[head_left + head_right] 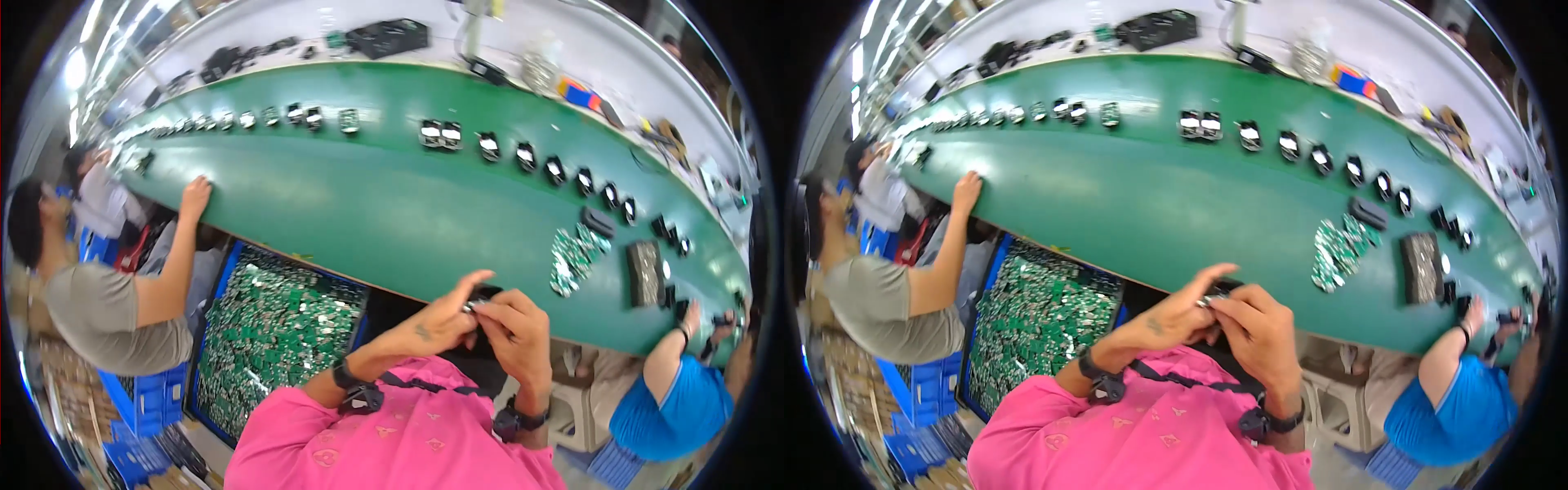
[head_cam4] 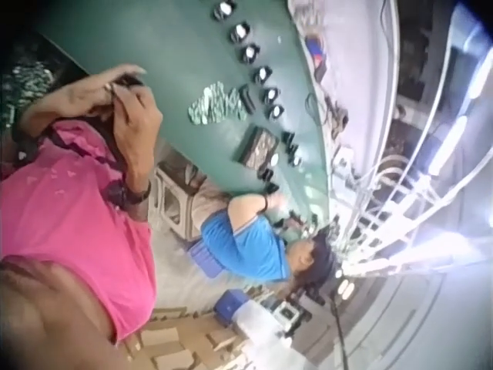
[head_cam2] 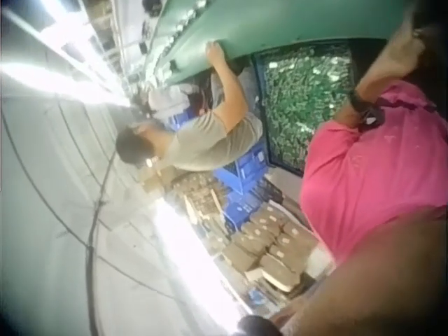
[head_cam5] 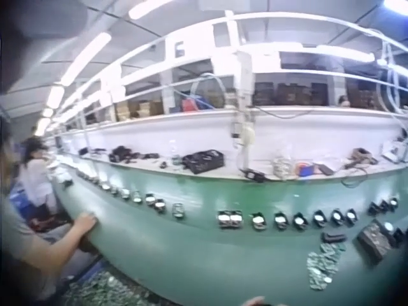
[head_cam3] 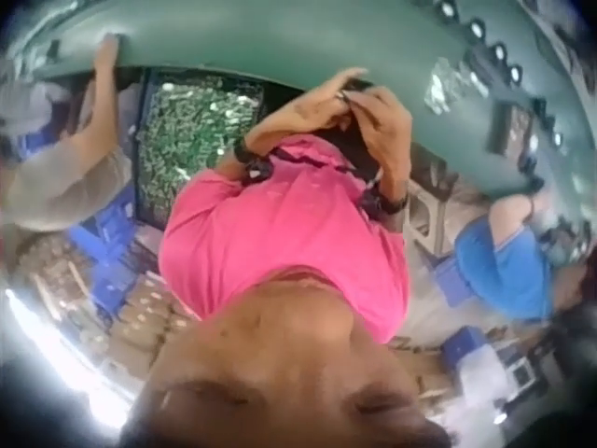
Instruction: The person picks up a circuit board and a black plastic housing by hand, fits the board into the housing, and presses them together. They then place the assembled unit onto the green conveyor belt and repeat the process.
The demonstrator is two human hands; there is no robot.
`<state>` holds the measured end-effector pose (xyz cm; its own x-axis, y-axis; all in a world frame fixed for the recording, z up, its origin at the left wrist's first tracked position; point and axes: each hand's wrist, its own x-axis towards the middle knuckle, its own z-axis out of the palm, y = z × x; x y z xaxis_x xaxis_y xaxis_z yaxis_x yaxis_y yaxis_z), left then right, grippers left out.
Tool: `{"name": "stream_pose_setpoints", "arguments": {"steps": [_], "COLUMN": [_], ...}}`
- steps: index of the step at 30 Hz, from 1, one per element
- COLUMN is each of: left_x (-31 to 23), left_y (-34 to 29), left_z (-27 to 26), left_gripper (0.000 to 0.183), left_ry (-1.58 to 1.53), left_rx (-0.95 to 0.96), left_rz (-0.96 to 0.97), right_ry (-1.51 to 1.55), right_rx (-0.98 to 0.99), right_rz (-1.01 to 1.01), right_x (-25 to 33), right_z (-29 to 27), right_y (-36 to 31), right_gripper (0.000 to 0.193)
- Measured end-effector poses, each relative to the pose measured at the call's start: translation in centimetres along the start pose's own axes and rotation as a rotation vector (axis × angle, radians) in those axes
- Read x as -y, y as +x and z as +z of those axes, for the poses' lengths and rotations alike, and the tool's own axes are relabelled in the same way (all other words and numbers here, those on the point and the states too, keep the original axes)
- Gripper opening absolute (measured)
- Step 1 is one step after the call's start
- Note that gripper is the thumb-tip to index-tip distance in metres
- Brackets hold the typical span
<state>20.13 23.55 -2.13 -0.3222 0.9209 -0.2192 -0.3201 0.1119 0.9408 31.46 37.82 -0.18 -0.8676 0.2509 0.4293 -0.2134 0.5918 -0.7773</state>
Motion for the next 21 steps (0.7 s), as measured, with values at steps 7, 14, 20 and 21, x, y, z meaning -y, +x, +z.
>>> {"name": "stream_pose_setpoints", "arguments": {"steps": [7, 14, 20, 21], "left_x": [0.0, 0.3, 0.9, 0.7], "left_y": [-0.6, 0.0, 1.6, 1.1], "left_z": [0.2, -0.2, -0.6, -0.4], "left_gripper": [0.070, 0.063, 0.067, 0.066], "left_ry": [0.311, 0.436, 0.661, 0.602], "left_rx": [-0.035, -0.098, -0.258, -0.245], "left_rz": [0.187, 0.287, 0.469, 0.342], "right_ry": [0.145, -0.205, 0.009, 0.041], "right_rx": [-0.007, -0.068, -0.015, -0.020], "right_rz": [0.200, -0.014, 0.056, 0.045], "right_x": [0.3, -1.0, -0.1, -0.6], "right_z": [1.0, 2.0, 1.1, 1.2], "right_y": [0.1, 0.3, 1.8, 1.9], "right_gripper": [0.008, 0.014, 0.015, 0.014]}}
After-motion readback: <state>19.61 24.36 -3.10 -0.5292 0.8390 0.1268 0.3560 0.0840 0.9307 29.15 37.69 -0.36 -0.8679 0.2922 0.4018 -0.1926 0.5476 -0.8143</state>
